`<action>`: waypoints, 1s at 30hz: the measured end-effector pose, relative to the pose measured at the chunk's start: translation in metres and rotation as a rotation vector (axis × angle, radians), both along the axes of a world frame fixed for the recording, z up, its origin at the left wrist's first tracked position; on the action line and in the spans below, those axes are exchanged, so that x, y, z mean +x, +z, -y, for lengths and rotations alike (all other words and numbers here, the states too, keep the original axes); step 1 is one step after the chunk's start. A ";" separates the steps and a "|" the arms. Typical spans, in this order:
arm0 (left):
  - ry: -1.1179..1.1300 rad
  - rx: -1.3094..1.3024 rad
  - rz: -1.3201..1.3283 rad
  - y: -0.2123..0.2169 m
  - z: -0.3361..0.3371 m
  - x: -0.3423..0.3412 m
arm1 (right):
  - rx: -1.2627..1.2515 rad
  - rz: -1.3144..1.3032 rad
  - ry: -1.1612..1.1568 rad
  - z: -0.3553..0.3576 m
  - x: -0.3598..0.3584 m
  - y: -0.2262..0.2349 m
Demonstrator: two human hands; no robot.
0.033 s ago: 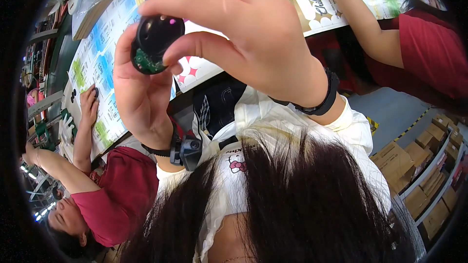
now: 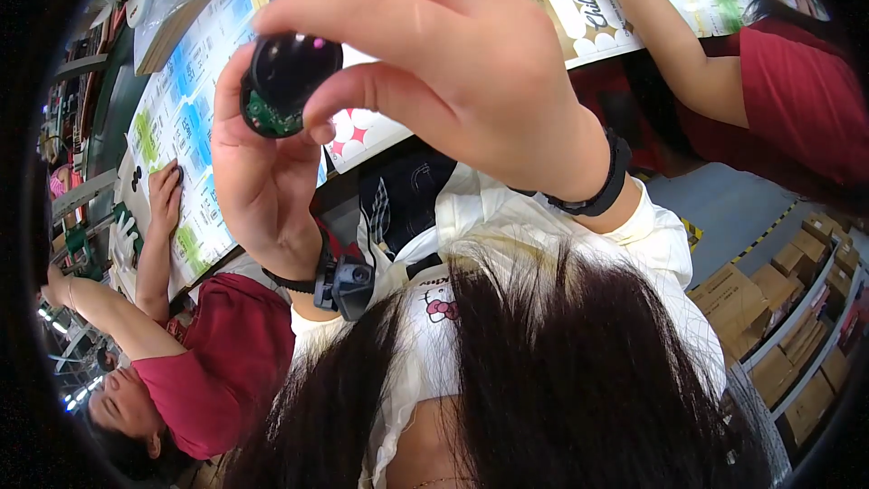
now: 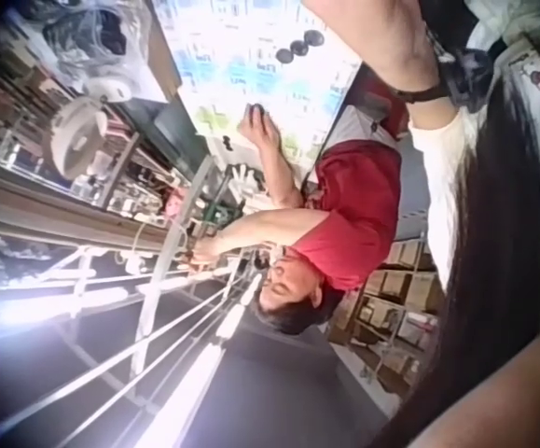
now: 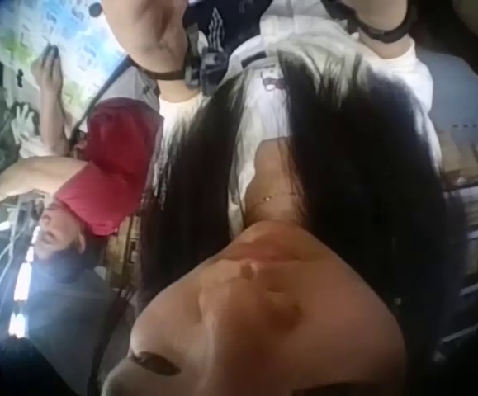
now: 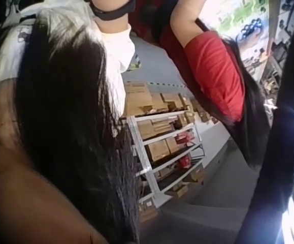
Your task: Assembling small black circular components at a factory assembly station.
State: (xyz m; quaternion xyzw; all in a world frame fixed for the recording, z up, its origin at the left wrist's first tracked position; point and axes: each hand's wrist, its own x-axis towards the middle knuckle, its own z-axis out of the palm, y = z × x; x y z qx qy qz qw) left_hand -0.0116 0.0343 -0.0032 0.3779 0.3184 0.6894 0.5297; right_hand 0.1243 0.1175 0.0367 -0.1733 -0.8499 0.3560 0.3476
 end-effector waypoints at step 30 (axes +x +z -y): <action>0.127 -0.071 -0.120 -0.003 0.009 0.004 | 0.406 -0.217 0.008 -0.003 -0.003 -0.033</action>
